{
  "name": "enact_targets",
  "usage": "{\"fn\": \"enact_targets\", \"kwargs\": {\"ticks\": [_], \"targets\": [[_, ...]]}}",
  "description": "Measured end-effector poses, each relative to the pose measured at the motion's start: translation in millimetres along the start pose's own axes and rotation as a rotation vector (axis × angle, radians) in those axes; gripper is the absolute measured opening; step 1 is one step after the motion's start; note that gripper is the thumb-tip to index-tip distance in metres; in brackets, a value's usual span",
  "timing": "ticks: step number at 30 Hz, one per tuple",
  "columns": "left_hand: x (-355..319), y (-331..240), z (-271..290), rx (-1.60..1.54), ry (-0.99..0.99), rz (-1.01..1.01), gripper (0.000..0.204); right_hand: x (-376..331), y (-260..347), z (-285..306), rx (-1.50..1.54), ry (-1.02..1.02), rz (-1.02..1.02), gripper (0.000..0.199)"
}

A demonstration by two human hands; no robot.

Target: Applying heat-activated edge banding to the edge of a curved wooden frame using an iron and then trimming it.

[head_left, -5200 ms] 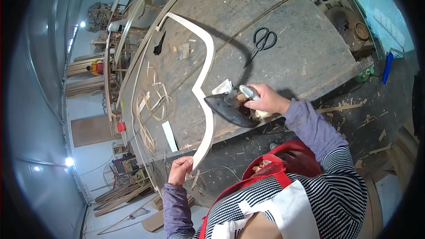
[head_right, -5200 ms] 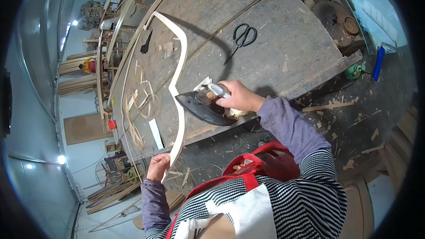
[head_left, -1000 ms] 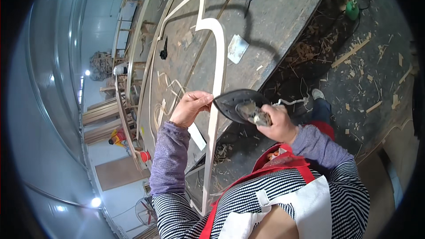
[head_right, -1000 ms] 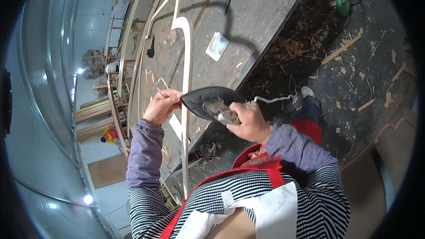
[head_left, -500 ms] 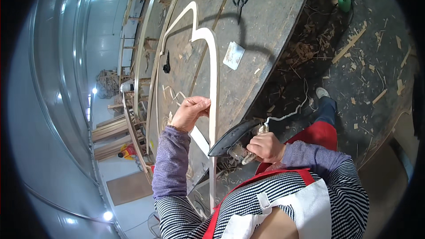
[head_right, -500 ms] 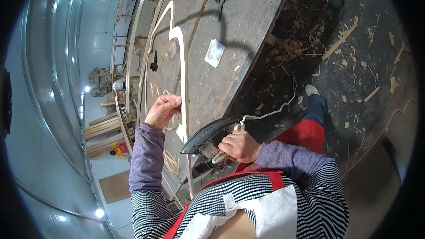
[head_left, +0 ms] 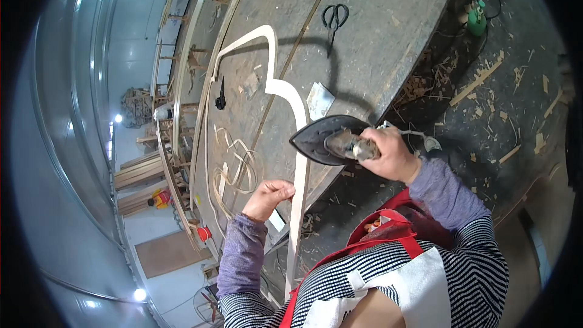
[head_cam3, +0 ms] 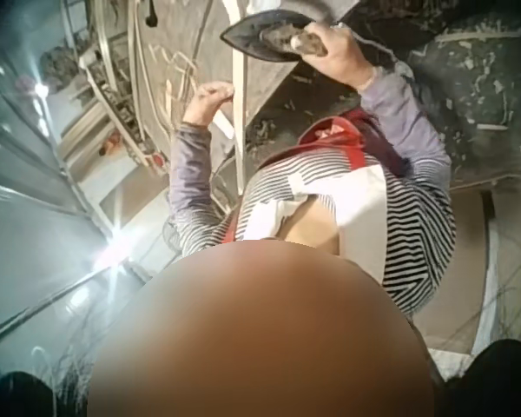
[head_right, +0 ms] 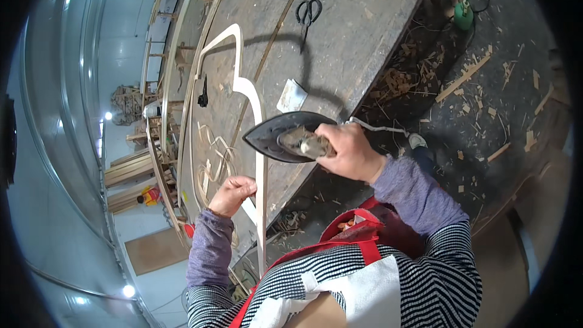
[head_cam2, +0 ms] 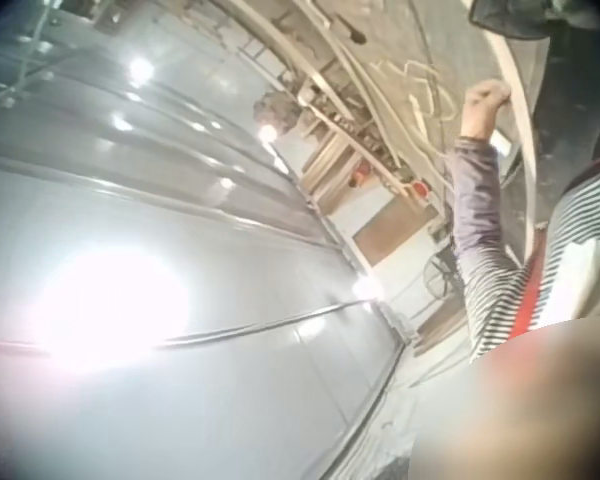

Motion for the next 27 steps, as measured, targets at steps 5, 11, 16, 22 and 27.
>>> {"fn": "enact_targets", "kwargs": {"ticks": [5, 11, 16, 22, 27], "targets": [[-0.6, 3.5, 4.8, 0.035, -0.012, 0.058, 0.015, 68.5, -59.6, 2.0, 0.206, 0.316, -0.268, 0.022], [-4.5, 5.9, 4.6, -0.083, -0.021, 0.139, 0.015, 127.4, -101.0, -22.4, 0.575, 0.437, -0.329, 0.029], [-6.5, 6.6, 7.5, -0.078, -0.025, 0.197, 0.015, 135.3, -114.8, -36.5, 0.702, 0.449, -0.404, 0.027], [-10.3, 5.4, 8.5, -0.097, -0.059, 0.203, 0.015, 93.1, -88.3, -19.7, 0.561, 0.462, -0.349, 0.030], [-12.3, 1.4, 7.9, -0.085, -0.082, 0.213, 0.016, 69.3, -67.1, -10.4, 0.309, 0.540, -0.195, 0.028]]}}
Point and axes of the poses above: each hand's wrist, its own x-axis towards the middle knuckle, its own z-axis out of the back of the hand, y = z × x, the point moved 9 cm from there along x, towards the middle knuckle, and after that the axes turned 2 degrees about -z, right-handed, at the moved point
